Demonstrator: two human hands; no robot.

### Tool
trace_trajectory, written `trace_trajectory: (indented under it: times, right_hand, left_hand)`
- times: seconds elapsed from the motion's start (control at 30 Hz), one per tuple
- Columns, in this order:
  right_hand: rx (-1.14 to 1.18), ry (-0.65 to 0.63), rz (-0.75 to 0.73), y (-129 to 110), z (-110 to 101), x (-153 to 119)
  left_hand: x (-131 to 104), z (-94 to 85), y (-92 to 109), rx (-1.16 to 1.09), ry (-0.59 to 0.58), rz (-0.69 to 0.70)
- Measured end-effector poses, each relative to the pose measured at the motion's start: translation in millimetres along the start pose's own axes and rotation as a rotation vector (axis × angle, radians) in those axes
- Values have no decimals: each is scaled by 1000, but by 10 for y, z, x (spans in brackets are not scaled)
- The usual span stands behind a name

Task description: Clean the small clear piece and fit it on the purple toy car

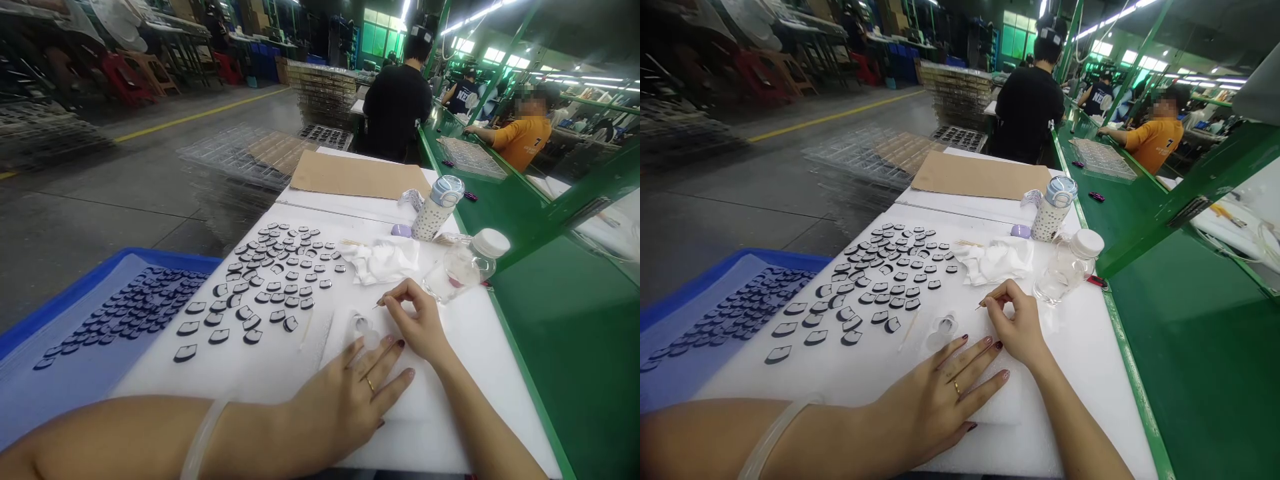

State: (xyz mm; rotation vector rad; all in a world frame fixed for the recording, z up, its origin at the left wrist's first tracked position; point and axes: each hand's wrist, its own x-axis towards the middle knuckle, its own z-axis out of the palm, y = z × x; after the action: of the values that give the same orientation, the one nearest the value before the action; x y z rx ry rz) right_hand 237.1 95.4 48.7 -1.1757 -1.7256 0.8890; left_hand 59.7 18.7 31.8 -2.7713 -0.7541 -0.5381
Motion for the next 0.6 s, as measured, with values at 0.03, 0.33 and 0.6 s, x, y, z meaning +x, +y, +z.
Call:
trace_trajectory:
  times: [0.03,0.33,0.6]
  right_hand:
    - [-3,-2,-1,0,-1,0]
    - [-57,-51,-4,6,0,16]
    - [-76,-97,-26,17,-4,9]
  left_hand:
    - [-1,1,1,1,-4,1]
    - [-8,4,0,2,-29,7]
    - [-23,13,16,4,-56,3]
